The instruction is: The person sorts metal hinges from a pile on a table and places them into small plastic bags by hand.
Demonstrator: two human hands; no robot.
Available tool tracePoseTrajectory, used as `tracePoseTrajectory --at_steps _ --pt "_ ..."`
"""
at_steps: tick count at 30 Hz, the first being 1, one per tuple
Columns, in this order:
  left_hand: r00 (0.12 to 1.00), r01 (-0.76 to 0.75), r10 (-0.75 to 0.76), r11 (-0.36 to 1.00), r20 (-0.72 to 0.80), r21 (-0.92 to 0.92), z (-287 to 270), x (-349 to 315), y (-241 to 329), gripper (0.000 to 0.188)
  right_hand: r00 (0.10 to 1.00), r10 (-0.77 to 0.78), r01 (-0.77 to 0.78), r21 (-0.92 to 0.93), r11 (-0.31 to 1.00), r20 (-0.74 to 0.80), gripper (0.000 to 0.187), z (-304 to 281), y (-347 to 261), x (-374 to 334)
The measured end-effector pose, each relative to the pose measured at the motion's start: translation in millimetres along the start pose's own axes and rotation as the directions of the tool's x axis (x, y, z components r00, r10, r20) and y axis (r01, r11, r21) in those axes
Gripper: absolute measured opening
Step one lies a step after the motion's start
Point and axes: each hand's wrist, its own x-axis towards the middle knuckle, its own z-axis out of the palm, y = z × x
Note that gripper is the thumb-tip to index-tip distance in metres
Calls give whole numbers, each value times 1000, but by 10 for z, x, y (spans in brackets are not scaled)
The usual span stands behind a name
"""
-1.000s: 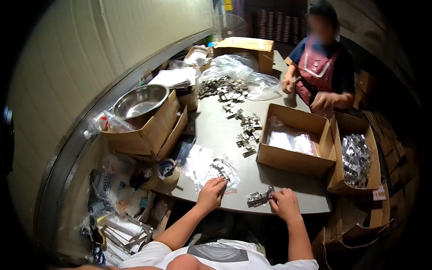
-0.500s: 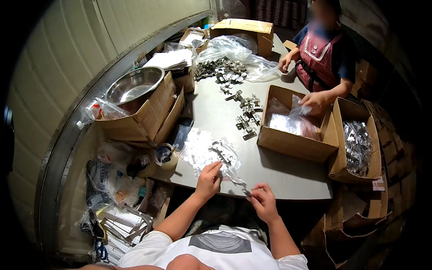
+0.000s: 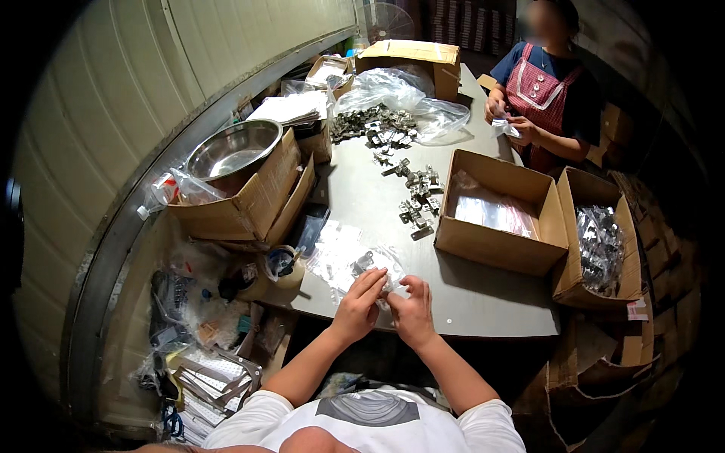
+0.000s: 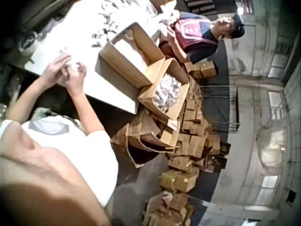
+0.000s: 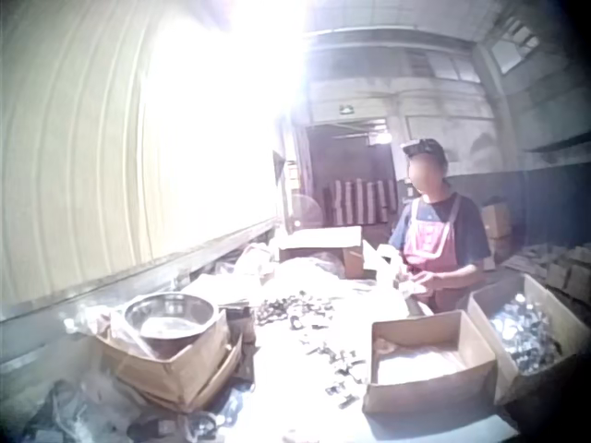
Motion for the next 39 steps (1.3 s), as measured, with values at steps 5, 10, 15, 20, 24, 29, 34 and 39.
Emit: tracePoseTrajectory --at_steps 5,10,15,20,24,29,34,39 --pt "993 60 -52 996 109 -73 36 -305 109 62 971 -237 236 -320 918 37 23 117 96 -64" --pt "977 183 -197 971 80 156 -104 -459 92 53 987 -123 147 -289 946 102 38 104 85 8" --pt "987 98 -128 959 96 265 -457 -240 -200 11 947 -270 301 -189 935 172 16 0 136 155" --pt "1000 -9 12 986 -20 168 -831 342 -88 16 964 -265 264 -29 964 -26 13 -315 90 552" --pt "992 -75 74 997 -104 -6 -837 570 -104 22 969 -246 248 50 968 -37 13 -755 -82 733" --pt "986 72 -141 835 -86 -545 -403 445 136 29 992 -123 119 404 907 -17 24 -899 -262 581" --pt "996 -27 -16 885 -88 -465 -316 430 404 27 978 -197 159 354 922 75 16 -1044 -249 506" --pt "999 -2 -19 902 -44 -432 -314 407 362 27 982 -166 126 337 933 91 12 -1137 -307 516"
